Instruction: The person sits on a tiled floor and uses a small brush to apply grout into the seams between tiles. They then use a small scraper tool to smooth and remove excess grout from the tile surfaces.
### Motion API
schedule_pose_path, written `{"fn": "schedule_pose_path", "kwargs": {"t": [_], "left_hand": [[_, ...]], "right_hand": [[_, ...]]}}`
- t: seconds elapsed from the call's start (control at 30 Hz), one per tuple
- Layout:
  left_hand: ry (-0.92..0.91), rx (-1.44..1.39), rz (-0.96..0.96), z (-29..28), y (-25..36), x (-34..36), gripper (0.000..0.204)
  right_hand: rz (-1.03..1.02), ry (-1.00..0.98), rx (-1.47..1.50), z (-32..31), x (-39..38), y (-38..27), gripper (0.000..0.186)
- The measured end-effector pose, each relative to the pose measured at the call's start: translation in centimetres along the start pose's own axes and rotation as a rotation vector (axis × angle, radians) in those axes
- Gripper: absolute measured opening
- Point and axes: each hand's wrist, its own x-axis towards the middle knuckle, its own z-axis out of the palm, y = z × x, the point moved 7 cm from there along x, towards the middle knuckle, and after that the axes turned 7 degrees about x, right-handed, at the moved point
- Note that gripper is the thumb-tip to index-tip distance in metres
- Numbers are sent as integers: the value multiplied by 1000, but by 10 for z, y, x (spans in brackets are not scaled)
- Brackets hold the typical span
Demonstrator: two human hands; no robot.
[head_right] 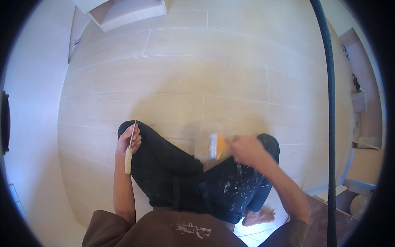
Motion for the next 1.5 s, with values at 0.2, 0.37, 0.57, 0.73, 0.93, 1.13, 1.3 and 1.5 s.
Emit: {"fn": "schedule_pose_path", "kwargs": {"t": [0.2,0.37,0.57,0.73,0.93,1.13,1.3,1.5], "left_hand": [[-54,-56,-5,0,-2,-4,25],[36,-32,-9,-7,-3,2,27],[39,-52,-13,-4,-3,3,27],[18,-51,-20,-3,-5,5,27],[18,-55,-23,-4,-5,4,29],[66,-47,-28,-9,-5,5,29],[18,-100,-28,-7,-6,2,28],[-7,-123,-34,-8,-7,6,26]], "right_hand": [[52,-90,-270,-2,71,0,17],[182,160,-544,-83,148,69,5],[103,275,-624,-128,149,59,7],[-79,24,-358,-29,79,-20,18],[29,14,-373,-29,125,60,11],[174,305,-792,-151,196,117,10],[15,224,-628,-125,152,54,11],[-161,-53,-384,20,74,-22,15]]}}
